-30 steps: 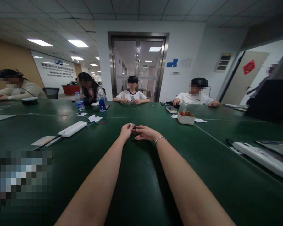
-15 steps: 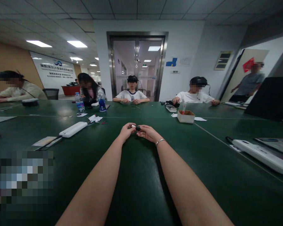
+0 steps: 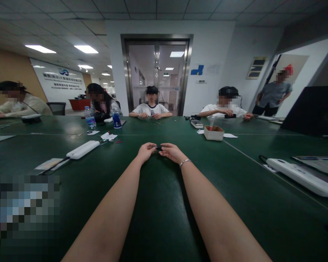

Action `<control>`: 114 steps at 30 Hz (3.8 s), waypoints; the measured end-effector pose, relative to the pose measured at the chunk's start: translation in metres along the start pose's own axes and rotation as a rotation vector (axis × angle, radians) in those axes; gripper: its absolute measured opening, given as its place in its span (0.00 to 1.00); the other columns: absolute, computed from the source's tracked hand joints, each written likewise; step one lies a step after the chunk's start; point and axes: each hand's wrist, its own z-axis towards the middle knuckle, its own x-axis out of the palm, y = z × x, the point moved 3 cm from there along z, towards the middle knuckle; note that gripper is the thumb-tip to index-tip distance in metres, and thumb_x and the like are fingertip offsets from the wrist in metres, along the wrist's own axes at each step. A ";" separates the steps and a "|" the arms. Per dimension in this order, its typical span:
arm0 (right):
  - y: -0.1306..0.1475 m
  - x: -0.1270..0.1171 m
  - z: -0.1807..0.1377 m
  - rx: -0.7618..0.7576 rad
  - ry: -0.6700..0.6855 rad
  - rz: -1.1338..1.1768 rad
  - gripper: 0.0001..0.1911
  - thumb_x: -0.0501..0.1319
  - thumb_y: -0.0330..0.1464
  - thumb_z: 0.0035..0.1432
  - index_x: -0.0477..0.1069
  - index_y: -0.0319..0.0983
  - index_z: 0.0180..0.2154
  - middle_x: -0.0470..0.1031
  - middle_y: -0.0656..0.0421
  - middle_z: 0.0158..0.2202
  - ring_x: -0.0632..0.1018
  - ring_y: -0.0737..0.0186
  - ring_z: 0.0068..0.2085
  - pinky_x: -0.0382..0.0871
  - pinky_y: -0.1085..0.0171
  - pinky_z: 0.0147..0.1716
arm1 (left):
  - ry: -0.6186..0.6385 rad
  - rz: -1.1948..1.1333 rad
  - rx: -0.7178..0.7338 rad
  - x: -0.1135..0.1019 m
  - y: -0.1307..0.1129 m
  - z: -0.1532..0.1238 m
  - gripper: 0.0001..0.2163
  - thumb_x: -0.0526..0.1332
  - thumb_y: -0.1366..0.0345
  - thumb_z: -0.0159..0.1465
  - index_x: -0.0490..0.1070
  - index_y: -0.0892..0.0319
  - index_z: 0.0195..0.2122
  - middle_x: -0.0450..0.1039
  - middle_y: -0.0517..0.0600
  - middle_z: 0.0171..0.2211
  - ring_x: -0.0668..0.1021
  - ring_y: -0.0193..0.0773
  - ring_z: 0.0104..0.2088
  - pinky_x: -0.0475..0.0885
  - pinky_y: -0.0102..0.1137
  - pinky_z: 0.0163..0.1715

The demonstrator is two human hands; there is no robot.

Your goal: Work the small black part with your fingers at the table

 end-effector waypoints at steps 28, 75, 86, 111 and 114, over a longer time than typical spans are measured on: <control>0.000 0.000 0.001 0.022 -0.049 -0.010 0.11 0.53 0.15 0.56 0.63 0.29 0.41 0.72 0.53 0.28 0.78 0.65 0.26 0.76 0.69 0.27 | 0.035 0.184 0.018 0.004 -0.006 -0.004 0.04 0.59 0.71 0.57 0.70 0.63 0.34 0.73 0.51 0.26 0.75 0.32 0.26 0.70 0.29 0.30; 0.000 -0.002 0.000 -0.011 0.028 -0.020 0.12 0.54 0.16 0.55 0.65 0.31 0.41 0.73 0.54 0.31 0.78 0.66 0.28 0.75 0.68 0.30 | 0.025 0.236 -0.001 0.002 -0.007 0.000 0.09 0.54 0.63 0.59 0.69 0.63 0.30 0.68 0.47 0.21 0.69 0.30 0.21 0.63 0.26 0.23; 0.002 0.001 -0.001 0.003 0.022 -0.027 0.07 0.57 0.19 0.57 0.65 0.32 0.38 0.73 0.54 0.27 0.77 0.66 0.24 0.74 0.69 0.26 | 0.029 0.144 0.054 -0.001 -0.008 -0.004 0.12 0.62 0.64 0.53 0.71 0.62 0.37 0.71 0.49 0.27 0.72 0.31 0.27 0.67 0.27 0.29; 0.001 -0.003 -0.001 -0.005 0.093 -0.029 0.13 0.56 0.16 0.53 0.67 0.33 0.40 0.72 0.55 0.32 0.77 0.67 0.28 0.75 0.68 0.31 | 0.050 0.565 0.022 -0.004 -0.017 -0.013 0.24 0.49 0.44 0.58 0.68 0.59 0.20 0.70 0.49 0.17 0.71 0.35 0.19 0.61 0.29 0.24; 0.002 -0.002 -0.003 0.002 0.103 -0.027 0.13 0.57 0.16 0.53 0.68 0.33 0.40 0.73 0.55 0.32 0.77 0.67 0.28 0.75 0.67 0.31 | 0.032 0.614 0.033 -0.004 -0.022 -0.016 0.25 0.47 0.44 0.59 0.66 0.58 0.17 0.69 0.49 0.16 0.69 0.36 0.19 0.59 0.29 0.23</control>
